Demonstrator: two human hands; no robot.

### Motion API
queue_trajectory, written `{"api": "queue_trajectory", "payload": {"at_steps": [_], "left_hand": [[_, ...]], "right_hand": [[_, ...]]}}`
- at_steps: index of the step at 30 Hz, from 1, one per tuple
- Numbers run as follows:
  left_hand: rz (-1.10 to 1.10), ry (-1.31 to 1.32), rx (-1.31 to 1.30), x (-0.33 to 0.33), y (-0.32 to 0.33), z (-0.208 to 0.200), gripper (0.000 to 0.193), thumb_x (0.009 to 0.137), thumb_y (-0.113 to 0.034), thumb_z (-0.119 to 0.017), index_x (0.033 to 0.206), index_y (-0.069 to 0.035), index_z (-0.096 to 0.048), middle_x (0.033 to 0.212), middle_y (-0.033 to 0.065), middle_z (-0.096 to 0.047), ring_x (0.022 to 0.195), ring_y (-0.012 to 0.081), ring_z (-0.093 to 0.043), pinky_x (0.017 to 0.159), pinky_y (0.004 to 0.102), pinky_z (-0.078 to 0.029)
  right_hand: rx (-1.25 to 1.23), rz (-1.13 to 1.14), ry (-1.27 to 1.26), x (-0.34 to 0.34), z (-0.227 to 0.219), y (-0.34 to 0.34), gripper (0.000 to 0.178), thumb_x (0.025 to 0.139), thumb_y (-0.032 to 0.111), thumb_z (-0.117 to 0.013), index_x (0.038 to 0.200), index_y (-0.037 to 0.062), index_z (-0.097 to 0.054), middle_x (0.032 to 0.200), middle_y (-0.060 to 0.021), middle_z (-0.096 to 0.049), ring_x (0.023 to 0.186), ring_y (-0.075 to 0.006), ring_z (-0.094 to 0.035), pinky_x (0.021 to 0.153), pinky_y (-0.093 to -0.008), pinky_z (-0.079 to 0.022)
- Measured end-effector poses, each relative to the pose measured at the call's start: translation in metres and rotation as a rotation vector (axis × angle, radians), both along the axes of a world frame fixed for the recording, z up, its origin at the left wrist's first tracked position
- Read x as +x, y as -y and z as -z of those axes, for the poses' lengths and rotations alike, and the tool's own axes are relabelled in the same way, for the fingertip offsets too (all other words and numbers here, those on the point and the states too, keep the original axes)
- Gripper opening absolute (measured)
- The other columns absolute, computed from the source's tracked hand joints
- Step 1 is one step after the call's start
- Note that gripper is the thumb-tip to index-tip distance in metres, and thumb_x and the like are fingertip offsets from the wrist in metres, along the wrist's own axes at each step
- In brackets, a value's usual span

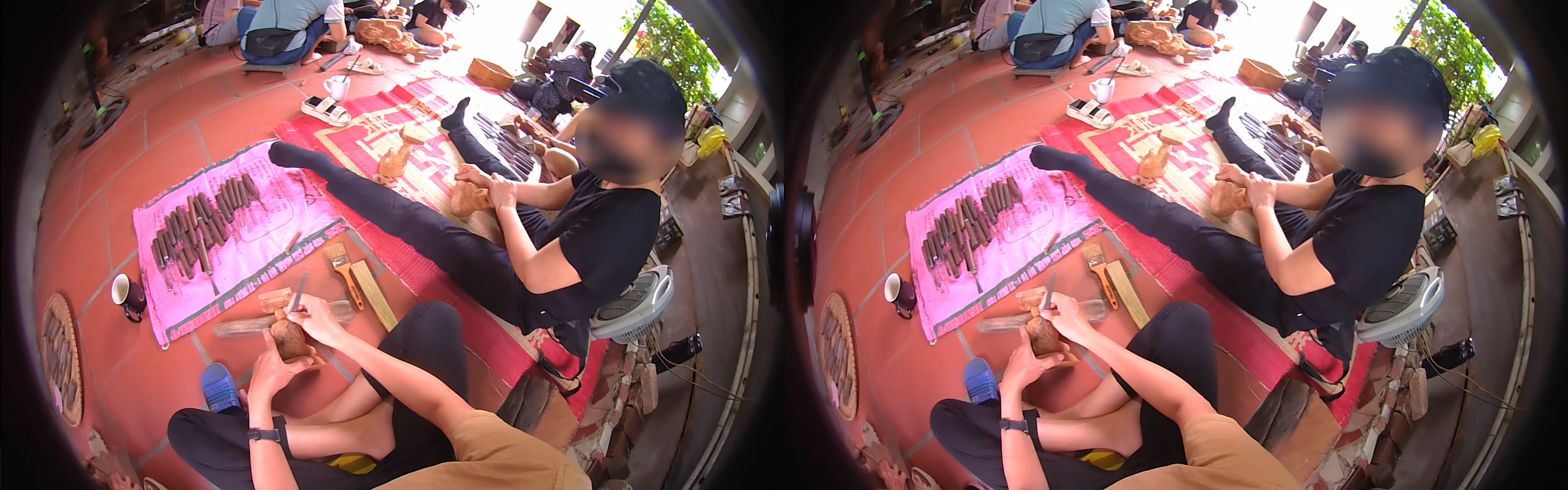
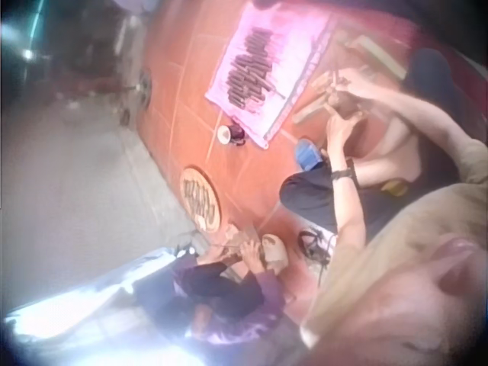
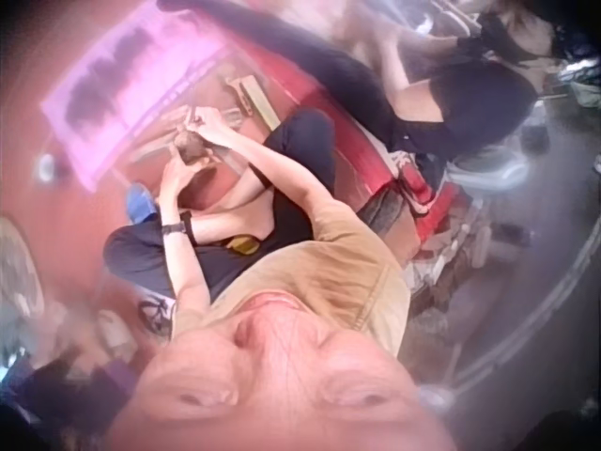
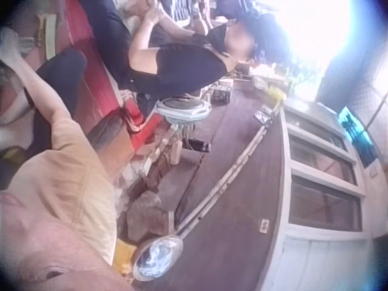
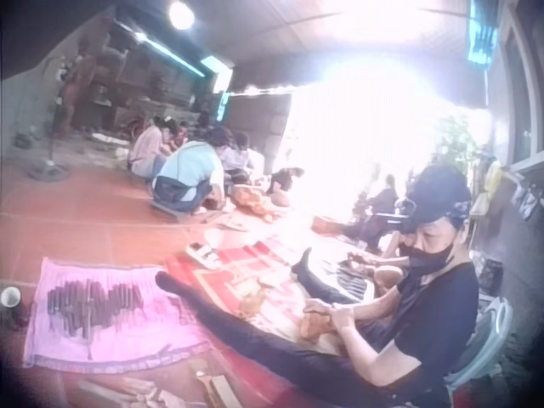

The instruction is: The person sits on the floor and carves a small wooden block using a knife and a sanding block. They alternate between cutting and smoothing the wood while other people work nearby.

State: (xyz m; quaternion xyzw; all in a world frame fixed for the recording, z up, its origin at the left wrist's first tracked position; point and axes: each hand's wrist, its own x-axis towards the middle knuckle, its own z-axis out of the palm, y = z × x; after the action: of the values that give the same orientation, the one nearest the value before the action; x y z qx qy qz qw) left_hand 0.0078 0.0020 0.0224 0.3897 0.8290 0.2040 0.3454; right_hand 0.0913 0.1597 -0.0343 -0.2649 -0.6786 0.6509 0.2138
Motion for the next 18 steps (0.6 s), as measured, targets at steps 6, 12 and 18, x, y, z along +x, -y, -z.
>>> {"api": "queue_trajectory", "payload": {"at_steps": [6,12,18], "left_hand": [[0.006,0.013,0.023,0.0,0.002,0.007,0.138,0.066,-0.064,-0.08,0.145,0.022,-0.007,0.113,0.029,-0.066,0.11,0.0383,-0.064,0.092,0.0405,-0.051],[0.01,0.008,0.031,-0.003,0.004,0.009,0.136,0.067,-0.061,-0.081,0.144,0.023,-0.006,0.111,0.0286,-0.067,0.11,0.0383,-0.064,0.091,0.0408,-0.051],[0.016,0.013,0.033,-0.003,0.004,0.006,0.135,0.068,-0.061,-0.079,0.144,0.023,-0.006,0.112,0.0286,-0.066,0.11,0.0396,-0.064,0.091,0.0414,-0.051]], "right_hand": [[0.045,-0.169,0.098,0.009,0.0,0.006,0.005,0.088,0.0,-0.065,0.093,0.0013,-0.064,0.085,-0.0045,-0.068,0.081,-0.011,-0.064,0.075,-0.0286,-0.051],[0.114,-0.094,0.057,0.009,-0.009,0.001,0.005,0.088,0.003,-0.067,0.091,0.0007,-0.065,0.081,-0.0027,-0.066,0.077,-0.0082,-0.061,0.07,-0.0264,-0.049],[0.079,-0.084,0.136,0.01,-0.016,0.001,0.007,0.088,0.004,-0.066,0.094,0.0025,-0.065,0.079,-0.0053,-0.067,0.077,-0.0125,-0.063,0.072,-0.0312,-0.051]]}}
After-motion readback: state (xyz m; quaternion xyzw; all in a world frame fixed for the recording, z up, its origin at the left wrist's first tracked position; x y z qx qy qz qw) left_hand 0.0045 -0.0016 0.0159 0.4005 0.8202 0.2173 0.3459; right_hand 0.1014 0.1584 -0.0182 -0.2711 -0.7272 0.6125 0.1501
